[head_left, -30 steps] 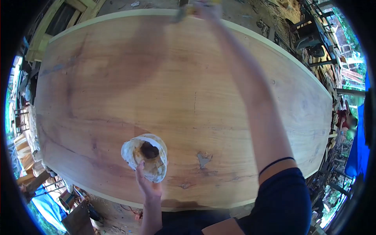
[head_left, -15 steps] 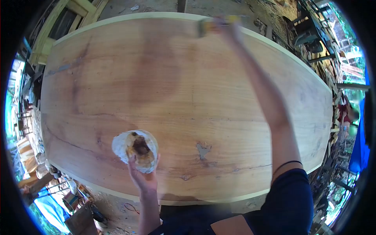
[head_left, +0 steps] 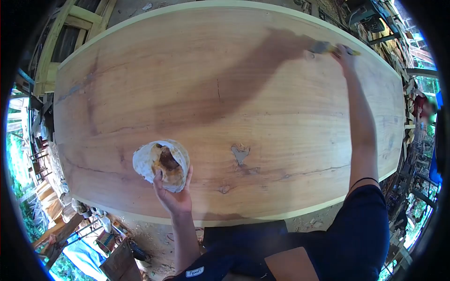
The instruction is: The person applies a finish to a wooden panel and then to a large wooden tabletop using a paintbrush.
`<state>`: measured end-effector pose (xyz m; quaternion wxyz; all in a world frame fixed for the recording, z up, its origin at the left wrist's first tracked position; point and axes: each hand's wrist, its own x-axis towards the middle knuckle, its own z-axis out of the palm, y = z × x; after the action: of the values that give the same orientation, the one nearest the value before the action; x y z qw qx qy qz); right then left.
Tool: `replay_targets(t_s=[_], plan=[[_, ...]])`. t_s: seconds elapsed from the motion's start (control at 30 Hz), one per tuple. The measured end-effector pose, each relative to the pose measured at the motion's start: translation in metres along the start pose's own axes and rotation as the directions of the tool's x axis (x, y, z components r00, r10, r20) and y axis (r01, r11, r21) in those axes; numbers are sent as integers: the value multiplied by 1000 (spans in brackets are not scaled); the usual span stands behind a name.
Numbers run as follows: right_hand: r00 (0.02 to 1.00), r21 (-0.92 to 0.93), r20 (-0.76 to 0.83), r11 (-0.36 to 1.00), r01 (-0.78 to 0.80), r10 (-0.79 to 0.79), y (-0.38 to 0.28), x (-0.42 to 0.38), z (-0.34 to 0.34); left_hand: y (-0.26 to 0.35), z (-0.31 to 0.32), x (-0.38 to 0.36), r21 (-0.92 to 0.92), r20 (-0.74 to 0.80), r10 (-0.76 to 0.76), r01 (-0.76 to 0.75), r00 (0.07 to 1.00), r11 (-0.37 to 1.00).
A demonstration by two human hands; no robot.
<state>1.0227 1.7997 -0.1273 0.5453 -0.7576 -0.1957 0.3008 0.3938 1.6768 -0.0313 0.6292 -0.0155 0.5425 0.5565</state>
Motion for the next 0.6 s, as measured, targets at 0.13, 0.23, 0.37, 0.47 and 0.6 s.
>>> replay_targets(t_s=[0.13,0.23,0.37,0.47,0.6], plan=[[869,-665,33,638,388,-494,38,44,-85,-1,12,-15,82,48,19,-23,999,996],[915,-62,17,913,403,-402,12,-38,21,-5,12,-20,155,124,17,-36,992,987],[887,-91,286,911,403,-364,-10,-167,158,-1,22,-33,220,179,-5,-35,984,975],[909,33,293,953,301,-297,12,-159,150,-5,31,-43,193,263,-71,19,962,981],[988,88,61,986,139,-144,55,-104,0,-24,47,-64,205,372,-178,107,911,973]])
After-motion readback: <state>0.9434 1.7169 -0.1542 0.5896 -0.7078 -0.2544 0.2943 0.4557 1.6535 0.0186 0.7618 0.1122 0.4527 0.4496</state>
